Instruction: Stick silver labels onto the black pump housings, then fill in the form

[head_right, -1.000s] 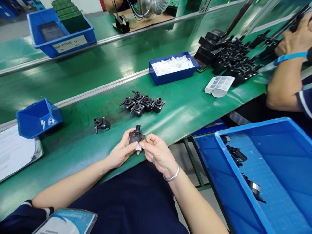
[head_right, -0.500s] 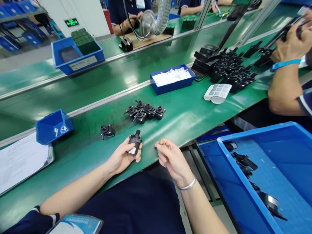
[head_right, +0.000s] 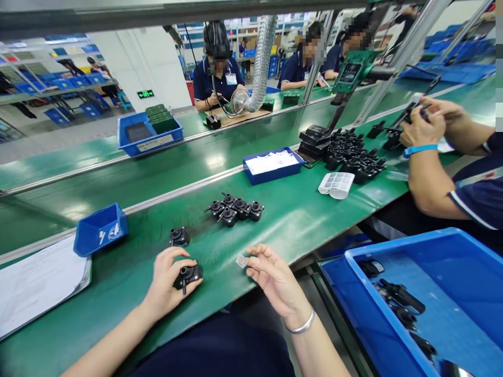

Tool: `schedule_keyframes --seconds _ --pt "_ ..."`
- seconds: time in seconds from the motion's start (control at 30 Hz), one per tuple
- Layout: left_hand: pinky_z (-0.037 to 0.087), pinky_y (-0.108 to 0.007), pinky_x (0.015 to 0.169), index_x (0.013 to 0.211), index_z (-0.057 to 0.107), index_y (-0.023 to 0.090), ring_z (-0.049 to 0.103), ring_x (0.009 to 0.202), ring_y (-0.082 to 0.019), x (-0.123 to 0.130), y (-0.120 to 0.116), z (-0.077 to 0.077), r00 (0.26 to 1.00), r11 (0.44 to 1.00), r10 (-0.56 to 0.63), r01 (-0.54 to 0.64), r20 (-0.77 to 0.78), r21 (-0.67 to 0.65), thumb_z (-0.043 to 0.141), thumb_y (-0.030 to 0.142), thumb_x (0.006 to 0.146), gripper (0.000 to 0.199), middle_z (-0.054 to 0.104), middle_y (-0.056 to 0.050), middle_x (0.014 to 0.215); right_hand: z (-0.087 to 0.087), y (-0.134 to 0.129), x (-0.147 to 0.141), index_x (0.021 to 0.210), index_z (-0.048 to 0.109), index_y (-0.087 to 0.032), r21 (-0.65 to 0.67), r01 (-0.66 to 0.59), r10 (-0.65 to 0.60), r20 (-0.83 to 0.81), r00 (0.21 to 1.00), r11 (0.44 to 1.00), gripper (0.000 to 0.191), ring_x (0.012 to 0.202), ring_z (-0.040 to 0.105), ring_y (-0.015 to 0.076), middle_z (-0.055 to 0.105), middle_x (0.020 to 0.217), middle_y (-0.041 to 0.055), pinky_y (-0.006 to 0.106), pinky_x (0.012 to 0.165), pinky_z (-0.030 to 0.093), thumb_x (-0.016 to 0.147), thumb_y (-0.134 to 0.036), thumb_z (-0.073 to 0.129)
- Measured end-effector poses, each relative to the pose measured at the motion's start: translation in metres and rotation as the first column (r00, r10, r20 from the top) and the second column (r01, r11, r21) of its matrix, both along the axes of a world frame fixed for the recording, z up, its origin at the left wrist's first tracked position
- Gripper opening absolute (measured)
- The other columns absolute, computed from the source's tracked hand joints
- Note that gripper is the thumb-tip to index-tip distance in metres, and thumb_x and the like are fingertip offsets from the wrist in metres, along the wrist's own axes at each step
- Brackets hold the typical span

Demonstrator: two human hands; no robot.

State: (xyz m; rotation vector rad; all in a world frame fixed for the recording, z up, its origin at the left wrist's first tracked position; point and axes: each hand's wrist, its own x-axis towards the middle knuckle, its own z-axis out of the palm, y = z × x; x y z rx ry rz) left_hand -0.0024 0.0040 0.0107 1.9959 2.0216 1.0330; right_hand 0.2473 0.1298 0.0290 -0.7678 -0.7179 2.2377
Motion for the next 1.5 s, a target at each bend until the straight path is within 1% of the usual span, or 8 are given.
schedule_keyframes --seconds 0.13,0.3,0.47,0.63,0.83,1.1,1.33,1.5 --pt "0.017 -0.064 0.11 0.101 0.063 0.027 0.021 0.142 -0.042 -0.022 0.011 0.008 0.953 0.995 0.098 -0.097 -0.286 0.017 0.071 0.035 0.074 0.029 0.049 -0.011 0.14 -0.002 -0.001 0.0 0.09 0.065 -0.022 -0.029 0.0 0.0 -0.004 1.0 1.0 0.019 0.081 0.06 0.0124 0.062 0.104 0.0002 0.026 0.073 0.052 0.076 -0.018 0.078" --pt "0.023 -0.06 0.113 0.111 0.053 0.023 0.041 0.134 -0.032 -0.059 0.017 0.013 0.949 0.987 0.08 -0.118 -0.305 -0.11 0.06 0.03 0.081 0.031 0.06 -0.011 0.125 -0.002 -0.004 0.004 0.089 0.066 -0.022 -0.045 -0.01 0.009 -0.013 1.0 0.999 0.019 0.078 0.06 0.0107 0.063 0.102 -0.0008 0.024 0.071 0.051 0.075 -0.018 0.079" --pt "0.009 -0.069 0.112 0.141 0.034 0.022 0.014 0.145 -0.041 -0.056 -0.006 0.045 0.877 0.955 0.258 -0.294 -0.405 -0.029 0.066 0.038 0.077 0.073 0.035 -0.017 0.15 -0.006 -0.003 0.009 0.09 0.066 -0.021 -0.017 0.016 -0.015 0.017 1.0 1.0 0.022 0.083 0.061 0.0128 0.062 0.103 0.001 0.025 0.073 0.052 0.073 -0.015 0.08" --pt "0.025 -0.052 0.116 0.149 0.016 0.023 0.026 0.143 -0.03 -0.013 0.054 0.041 0.999 0.998 0.05 -0.05 -0.001 -0.031 0.061 0.029 0.084 0.08 0.026 -0.017 0.154 -0.007 -0.001 -0.004 0.089 0.065 -0.023 0.0 0.003 -0.003 0.009 1.0 1.0 0.031 0.079 0.059 0.0102 0.061 0.102 -0.0019 0.024 0.07 0.05 0.067 -0.014 0.084" --pt "0.04 -0.046 0.105 0.138 0.03 0.019 0.056 0.118 -0.025 0.004 0.157 -0.02 0.815 0.982 0.163 -0.188 0.556 -0.011 0.067 0.017 0.075 0.074 0.056 -0.014 0.124 -0.003 -0.003 -0.002 0.089 0.066 -0.024 0.036 -0.001 0.002 -0.01 1.0 0.999 0.028 0.074 0.055 0.0081 0.058 0.103 -0.0031 0.022 0.063 0.047 0.069 -0.016 0.084" --pt "0.047 -0.039 0.091 0.111 0.058 0.022 0.057 0.102 -0.023 0.008 0.106 0.005 0.797 0.943 0.293 -0.332 0.529 -0.022 0.075 0.035 0.073 0.044 0.057 -0.006 0.104 -0.008 -0.003 0.011 0.091 0.066 -0.024 0.06 0.034 -0.034 0.006 0.999 0.998 0.027 0.071 0.054 0.0065 0.056 0.103 -0.0029 0.021 0.063 0.048 0.072 -0.016 0.082" --pt "0.048 -0.029 0.072 0.114 0.048 0.019 0.064 0.09 -0.02 0.046 0.044 0.029 0.039 0.911 0.292 0.294 0.956 -0.29 0.071 0.028 0.081 0.041 0.06 -0.006 0.099 -0.001 0.001 -0.002 0.087 0.061 -0.023 0.091 -0.038 0.034 0.038 0.999 0.995 0.026 0.071 0.056 0.0066 0.054 0.107 -0.0032 0.023 0.066 0.05 0.073 -0.016 0.081" --pt "0.047 -0.029 0.067 0.129 0.039 0.021 0.061 0.087 -0.019 0.049 0.039 0.015 0.012 0.898 0.183 0.404 0.983 -0.172 0.064 0.034 0.088 0.049 0.059 -0.006 0.096 0.002 -0.005 -0.016 0.092 0.06 -0.023 0.145 -0.147 0.137 0.078 0.988 0.978 0.028 0.068 0.055 0.0063 0.055 0.107 -0.0024 0.024 0.065 0.047 0.074 -0.015 0.081"
